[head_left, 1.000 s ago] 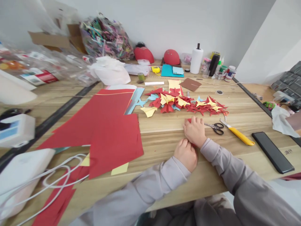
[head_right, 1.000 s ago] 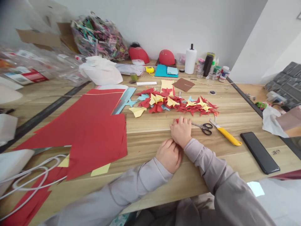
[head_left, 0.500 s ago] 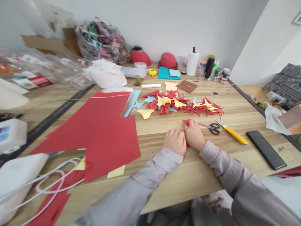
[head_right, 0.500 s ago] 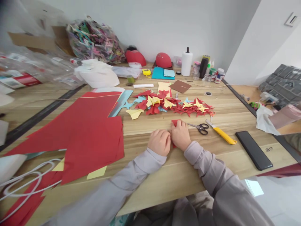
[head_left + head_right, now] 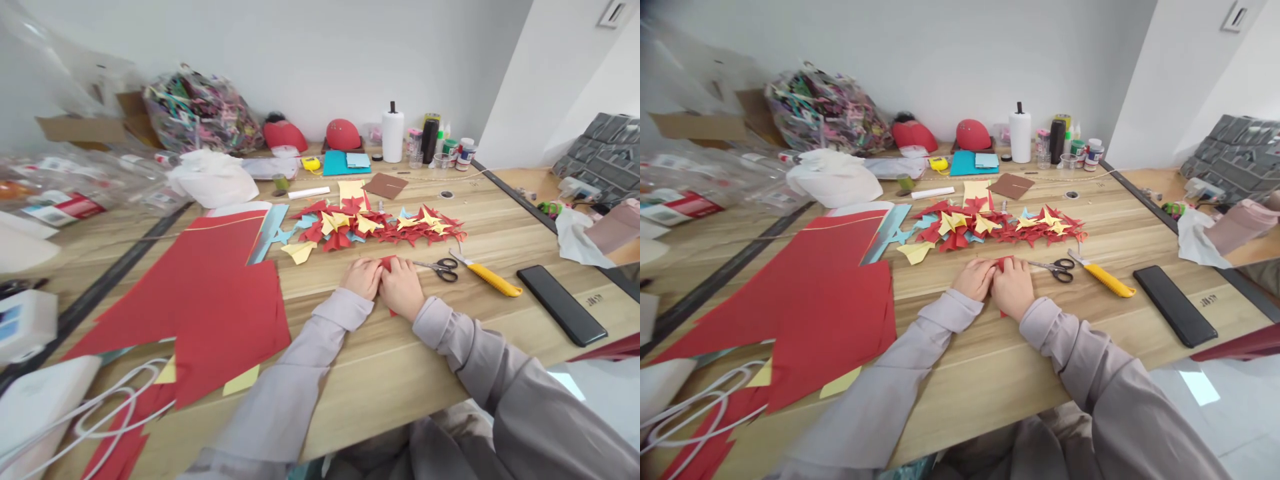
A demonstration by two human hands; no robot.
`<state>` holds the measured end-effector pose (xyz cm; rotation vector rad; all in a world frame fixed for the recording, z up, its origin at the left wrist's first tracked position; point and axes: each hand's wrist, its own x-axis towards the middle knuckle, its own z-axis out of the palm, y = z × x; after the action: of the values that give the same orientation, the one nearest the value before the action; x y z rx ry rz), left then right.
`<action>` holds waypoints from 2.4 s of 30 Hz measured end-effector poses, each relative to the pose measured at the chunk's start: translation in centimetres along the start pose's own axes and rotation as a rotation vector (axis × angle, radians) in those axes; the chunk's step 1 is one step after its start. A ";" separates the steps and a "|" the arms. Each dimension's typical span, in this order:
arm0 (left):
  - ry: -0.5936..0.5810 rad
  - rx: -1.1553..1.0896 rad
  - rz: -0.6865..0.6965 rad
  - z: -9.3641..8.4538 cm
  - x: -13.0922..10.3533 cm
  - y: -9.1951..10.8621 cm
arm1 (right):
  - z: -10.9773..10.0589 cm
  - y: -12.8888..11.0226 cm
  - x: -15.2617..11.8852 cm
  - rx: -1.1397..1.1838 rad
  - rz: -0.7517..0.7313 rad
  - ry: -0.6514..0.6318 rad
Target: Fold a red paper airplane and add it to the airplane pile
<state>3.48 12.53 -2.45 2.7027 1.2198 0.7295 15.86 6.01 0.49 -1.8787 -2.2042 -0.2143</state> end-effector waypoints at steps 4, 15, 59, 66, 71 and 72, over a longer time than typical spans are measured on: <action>-0.018 -0.005 -0.024 -0.1 0.0 0.1 | -0.1 0.0 0.0 0.007 0.008 -0.016; -0.059 0.117 -0.014 -1.2 -0.2 1.4 | -0.2 0.2 -0.2 -0.027 -0.074 -0.076; 0.217 0.199 0.144 0.5 -1.5 -1.4 | -0.8 1.7 -2.2 0.263 -0.609 -0.041; 0.300 0.211 0.253 -0.4 -1.8 -0.5 | 0.0 1.5 -2.7 0.299 -0.386 0.149; 0.192 0.273 0.218 -0.2 -1.7 -0.1 | 0.4 1.5 -2.5 0.267 -0.350 0.127; 0.157 0.291 0.204 -0.1 -1.7 0.0 | 0.4 1.5 -2.5 0.265 -0.354 0.116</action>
<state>2.43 11.31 -3.01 3.0963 1.1755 0.8641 17.67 3.97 -0.61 -1.3030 -2.3377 -0.0828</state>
